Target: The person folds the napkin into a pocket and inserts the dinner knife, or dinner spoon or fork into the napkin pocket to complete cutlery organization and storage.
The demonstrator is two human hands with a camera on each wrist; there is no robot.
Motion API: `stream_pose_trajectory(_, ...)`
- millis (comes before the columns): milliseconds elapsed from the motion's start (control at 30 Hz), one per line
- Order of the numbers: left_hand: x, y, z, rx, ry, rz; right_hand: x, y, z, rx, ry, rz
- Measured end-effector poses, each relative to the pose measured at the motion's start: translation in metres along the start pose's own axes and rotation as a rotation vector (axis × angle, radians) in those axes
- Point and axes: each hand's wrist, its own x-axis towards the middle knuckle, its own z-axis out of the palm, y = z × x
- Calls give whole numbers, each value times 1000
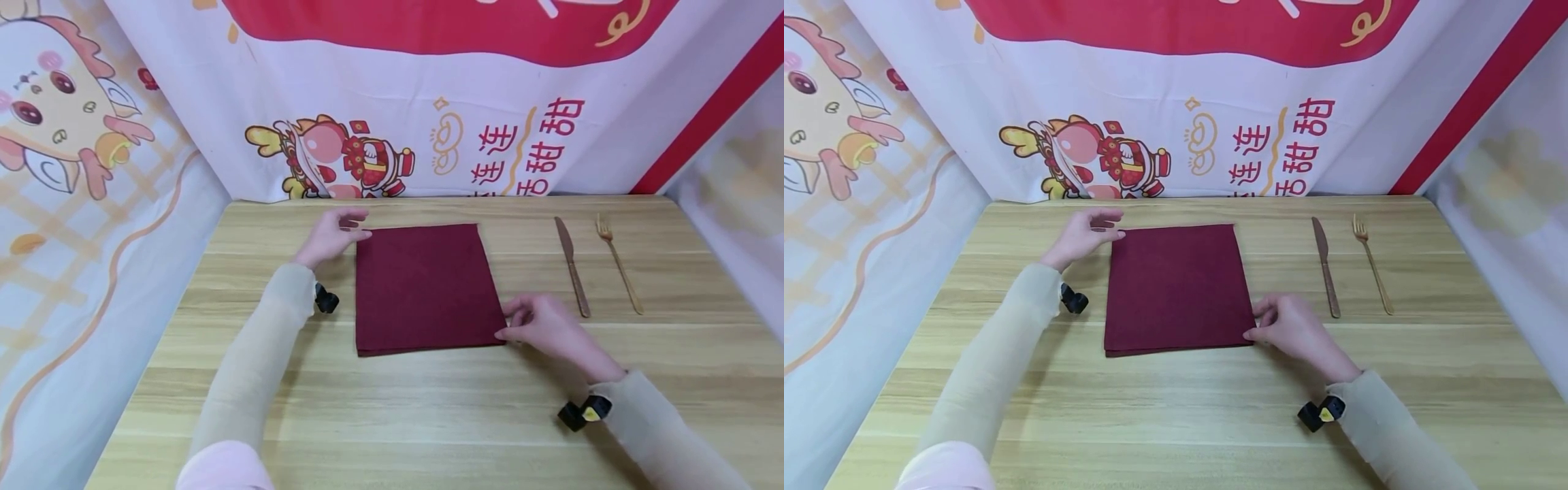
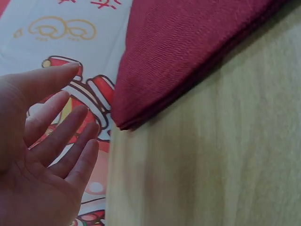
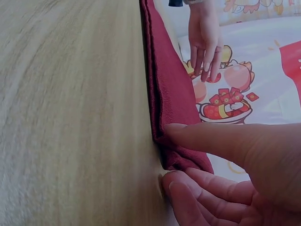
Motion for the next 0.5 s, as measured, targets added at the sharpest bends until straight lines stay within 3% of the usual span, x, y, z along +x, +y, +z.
stream_pose_trajectory(200,7,-11,9,83,-28,-13,0,0,3,-45,41,-24)
stream_pose_trajectory(500,10,-15,15,147,0,-37,0,1,3,-45,37,-34)
